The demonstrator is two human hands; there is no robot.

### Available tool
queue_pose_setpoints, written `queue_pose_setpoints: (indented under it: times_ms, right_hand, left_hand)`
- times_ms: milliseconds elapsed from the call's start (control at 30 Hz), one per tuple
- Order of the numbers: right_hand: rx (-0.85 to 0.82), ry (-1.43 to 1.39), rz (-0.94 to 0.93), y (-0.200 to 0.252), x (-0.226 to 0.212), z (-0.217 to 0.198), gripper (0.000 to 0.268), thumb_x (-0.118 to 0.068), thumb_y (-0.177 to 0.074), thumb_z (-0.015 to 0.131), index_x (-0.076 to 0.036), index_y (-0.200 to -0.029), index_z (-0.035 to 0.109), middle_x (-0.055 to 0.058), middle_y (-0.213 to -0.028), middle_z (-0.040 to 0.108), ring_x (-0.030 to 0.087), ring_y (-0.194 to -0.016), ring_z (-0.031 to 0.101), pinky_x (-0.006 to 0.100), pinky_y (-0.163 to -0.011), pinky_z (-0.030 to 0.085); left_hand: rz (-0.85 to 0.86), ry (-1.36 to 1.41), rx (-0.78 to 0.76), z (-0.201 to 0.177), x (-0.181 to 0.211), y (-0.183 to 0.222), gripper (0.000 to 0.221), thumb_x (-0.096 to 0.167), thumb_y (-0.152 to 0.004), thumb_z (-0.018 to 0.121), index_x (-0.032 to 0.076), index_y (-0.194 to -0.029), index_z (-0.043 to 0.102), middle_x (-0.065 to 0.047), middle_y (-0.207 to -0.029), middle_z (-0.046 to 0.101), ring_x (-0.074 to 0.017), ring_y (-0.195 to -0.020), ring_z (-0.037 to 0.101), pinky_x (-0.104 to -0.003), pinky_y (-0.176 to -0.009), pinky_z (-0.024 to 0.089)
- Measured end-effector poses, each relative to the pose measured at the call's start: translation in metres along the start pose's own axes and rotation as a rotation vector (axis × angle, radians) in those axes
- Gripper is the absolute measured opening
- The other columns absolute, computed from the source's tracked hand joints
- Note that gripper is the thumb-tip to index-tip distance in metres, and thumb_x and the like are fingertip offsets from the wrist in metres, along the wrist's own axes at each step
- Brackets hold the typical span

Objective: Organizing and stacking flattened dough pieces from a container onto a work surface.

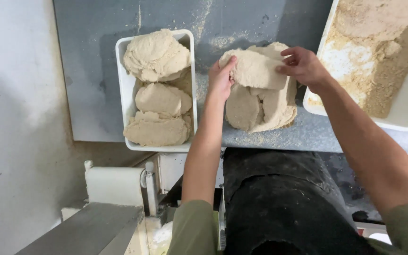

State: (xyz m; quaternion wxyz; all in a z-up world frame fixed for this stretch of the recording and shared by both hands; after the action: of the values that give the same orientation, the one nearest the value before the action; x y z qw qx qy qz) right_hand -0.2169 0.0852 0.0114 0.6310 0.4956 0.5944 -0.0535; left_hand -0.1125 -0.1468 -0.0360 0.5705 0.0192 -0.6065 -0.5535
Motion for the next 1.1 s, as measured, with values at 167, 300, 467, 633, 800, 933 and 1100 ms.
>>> queue_pose_setpoints:
  times_ms: [167,300,467,633,800,933,1100]
  right_hand:
    - [-0.023,0.289,0.088,-0.011,-0.023,0.008,0.054,-0.022,-0.094,0.08,-0.012,-0.14,0.056,0.011,-0.115,0.061,0.027,-0.099,0.06,0.041,-0.078,0.05]
    - [-0.016,0.303,0.073,-0.028,-0.03,0.004,0.055,-0.011,-0.093,0.08,-0.009,-0.142,0.054,0.015,-0.122,0.066,0.03,-0.096,0.066,0.041,-0.07,0.058]
    - [0.093,0.384,-0.107,-0.061,-0.015,-0.005,0.042,-0.009,-0.101,0.075,-0.004,-0.138,0.057,0.017,-0.114,0.068,0.031,-0.097,0.066,0.044,-0.074,0.058]
    - [0.156,0.482,-0.321,-0.074,0.002,-0.002,0.036,-0.012,-0.1,0.073,-0.002,-0.135,0.069,0.016,-0.111,0.072,0.033,-0.095,0.065,0.048,-0.077,0.052]
    - [0.203,0.609,-0.417,-0.026,0.0,-0.003,0.052,-0.016,-0.11,0.074,0.013,-0.145,0.049,0.031,-0.129,0.054,0.047,-0.117,0.053,0.056,-0.09,0.047]
    - [0.189,0.551,-0.299,0.038,-0.024,0.011,0.053,-0.015,-0.107,0.072,0.01,-0.149,0.053,0.033,-0.137,0.057,0.044,-0.115,0.059,0.056,-0.089,0.052]
    - [0.139,0.425,-0.376,0.086,0.009,0.019,0.048,-0.017,-0.102,0.072,0.005,-0.143,0.058,0.027,-0.129,0.06,0.041,-0.103,0.066,0.051,-0.091,0.055]
  left_hand:
    - [-0.012,0.077,0.048,-0.009,-0.016,-0.029,0.04,0.015,-0.086,0.081,0.0,-0.121,0.07,-0.017,-0.115,0.076,-0.0341,-0.107,0.074,-0.045,-0.082,0.063]
    - [-0.069,-0.19,0.206,-0.006,0.006,-0.01,0.037,0.026,-0.085,0.081,0.006,-0.116,0.076,-0.012,-0.114,0.078,-0.0311,-0.104,0.075,-0.043,-0.076,0.062]
    - [0.144,-0.59,0.189,-0.033,-0.023,-0.045,0.044,0.043,-0.085,0.08,0.011,-0.073,0.054,-0.001,-0.07,0.054,-0.016,-0.065,0.052,-0.039,-0.059,0.034]
    - [0.225,-1.055,0.204,-0.061,-0.003,-0.024,0.069,0.066,-0.087,0.057,0.011,-0.127,0.063,-0.008,-0.114,0.077,-0.0319,-0.108,0.074,-0.044,-0.088,0.055]
    - [0.574,-1.775,0.1,-0.096,0.064,0.059,0.02,-0.008,-0.09,0.066,0.011,-0.083,0.065,-0.005,-0.087,0.066,-0.0214,-0.076,0.063,-0.037,-0.06,0.054]
    - [0.781,-2.205,0.066,-0.173,0.055,0.016,0.026,-0.003,-0.09,0.066,0.011,-0.11,0.072,-0.008,-0.115,0.07,-0.0278,-0.093,0.069,-0.036,-0.052,0.057]
    - [0.567,-2.514,-0.294,-0.192,0.062,-0.01,0.064,0.01,-0.059,0.09,0.018,-0.12,0.071,-0.006,-0.112,0.067,-0.0273,-0.091,0.069,-0.039,-0.067,0.056]
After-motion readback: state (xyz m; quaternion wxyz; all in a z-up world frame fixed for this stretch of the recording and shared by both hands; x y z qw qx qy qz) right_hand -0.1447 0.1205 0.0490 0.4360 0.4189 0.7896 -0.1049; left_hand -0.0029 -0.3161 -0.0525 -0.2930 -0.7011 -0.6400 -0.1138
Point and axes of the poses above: each hand's wrist, its own y-axis away from the middle knuckle, its own z-axis out of the palm, x = y × z, the point moved 3 cm from there along -y, towards the middle knuckle
